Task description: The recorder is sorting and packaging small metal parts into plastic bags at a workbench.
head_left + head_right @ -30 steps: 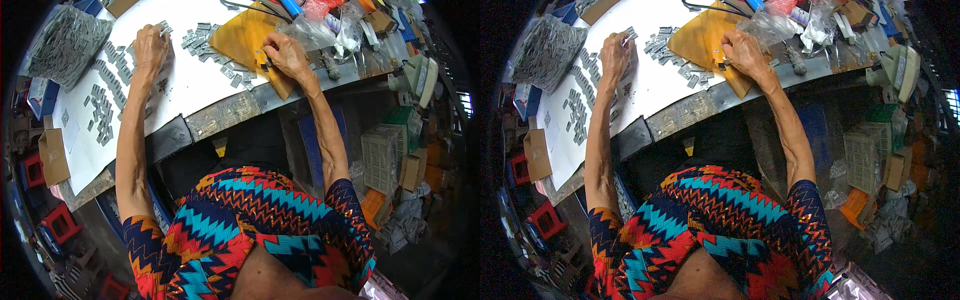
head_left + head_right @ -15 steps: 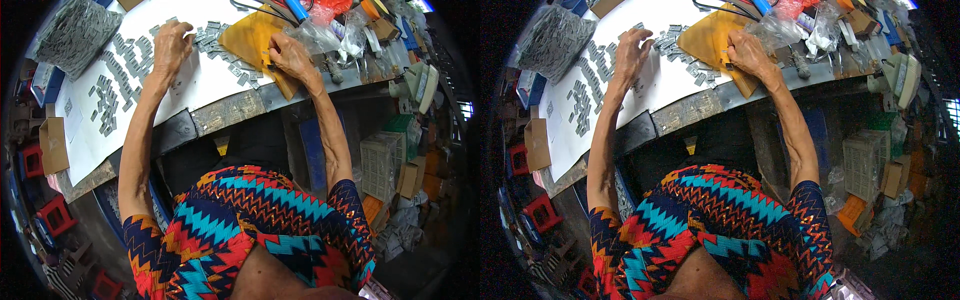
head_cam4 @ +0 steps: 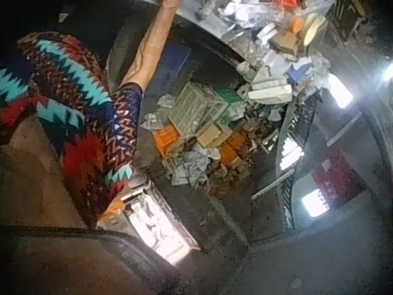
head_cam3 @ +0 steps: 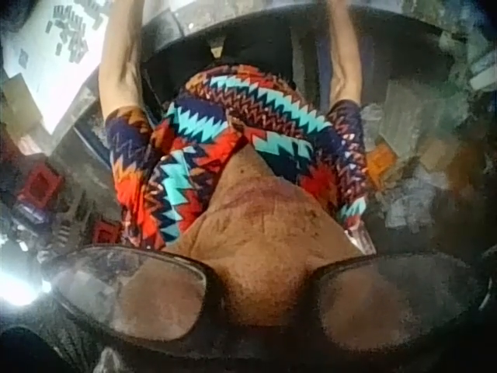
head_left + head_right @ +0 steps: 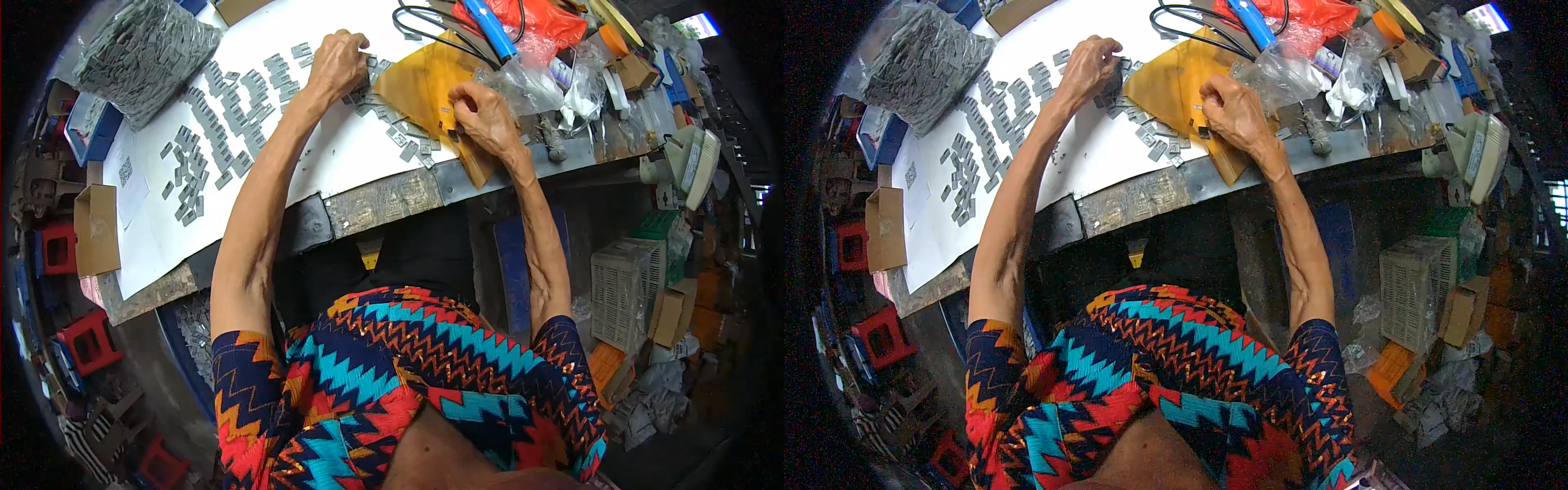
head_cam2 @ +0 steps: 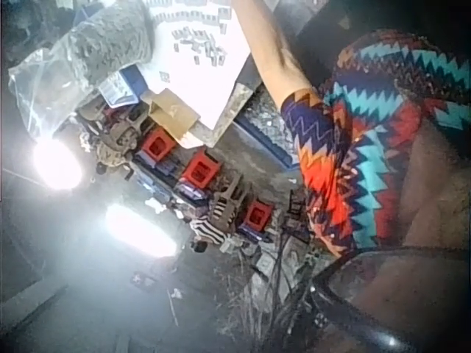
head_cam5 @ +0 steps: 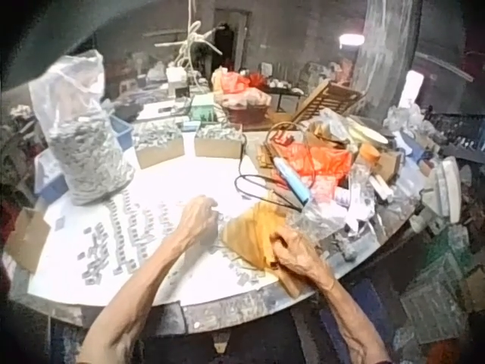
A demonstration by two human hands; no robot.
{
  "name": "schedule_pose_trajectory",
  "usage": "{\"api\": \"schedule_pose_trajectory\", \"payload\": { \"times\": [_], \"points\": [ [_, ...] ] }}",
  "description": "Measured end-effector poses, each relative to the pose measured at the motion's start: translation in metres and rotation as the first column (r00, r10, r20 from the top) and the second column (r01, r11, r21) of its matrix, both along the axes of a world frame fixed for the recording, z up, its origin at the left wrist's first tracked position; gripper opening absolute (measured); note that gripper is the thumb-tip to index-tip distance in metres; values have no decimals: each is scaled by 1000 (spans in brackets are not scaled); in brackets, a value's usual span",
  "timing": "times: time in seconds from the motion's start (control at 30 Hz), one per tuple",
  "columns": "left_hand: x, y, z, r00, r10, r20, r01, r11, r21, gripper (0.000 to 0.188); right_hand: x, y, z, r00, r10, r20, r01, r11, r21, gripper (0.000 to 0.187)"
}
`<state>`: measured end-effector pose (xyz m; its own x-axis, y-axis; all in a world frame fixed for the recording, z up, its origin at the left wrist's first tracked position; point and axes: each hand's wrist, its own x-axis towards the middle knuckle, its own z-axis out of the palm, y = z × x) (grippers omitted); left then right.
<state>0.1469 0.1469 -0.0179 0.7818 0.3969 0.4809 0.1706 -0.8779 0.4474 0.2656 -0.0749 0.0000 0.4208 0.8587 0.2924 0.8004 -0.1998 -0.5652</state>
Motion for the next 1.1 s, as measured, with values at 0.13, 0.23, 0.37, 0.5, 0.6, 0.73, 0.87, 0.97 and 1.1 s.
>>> {"api": "schedule_pose_trajectory", "payload": {
  "times": [0.13,0.23,0.37,0.5,0.6,0.73,0.87,0.97,1.1],
  "points": [
    [9,10,-5,992,-24,-121,29,999,43,16,-1,-2,8,958,-14,-288,35,997,68,13],
    [8,9,-7,994,-38,-104,40,999,22,14,-4,-4,12,869,-28,-494,105,986,130,9],
    [5,3,-3,999,-42,34,40,998,38,14,-8,-8,13,696,13,-718,146,977,158,7],
    [-5,-7,6,982,23,187,-2,994,-111,15,-21,-7,20,665,74,-743,148,962,229,7],
    [-15,-19,17,976,20,218,80,893,-442,17,-28,-10,21,642,102,-760,150,956,254,7],
    [-44,-40,38,970,-131,207,245,560,-792,26,-45,-16,26,536,138,-833,164,951,263,8],
    [-70,-77,46,941,-89,327,336,382,-861,29,-69,-15,35,468,188,-863,119,955,272,8],
    [-85,-97,42,941,-66,332,337,268,-902,30,-85,-13,40,468,219,-856,83,953,290,9],
    [-100,-123,38,944,-44,327,329,220,-918,27,-96,-13,37,540,179,-822,28,973,230,8]
  ]
}}
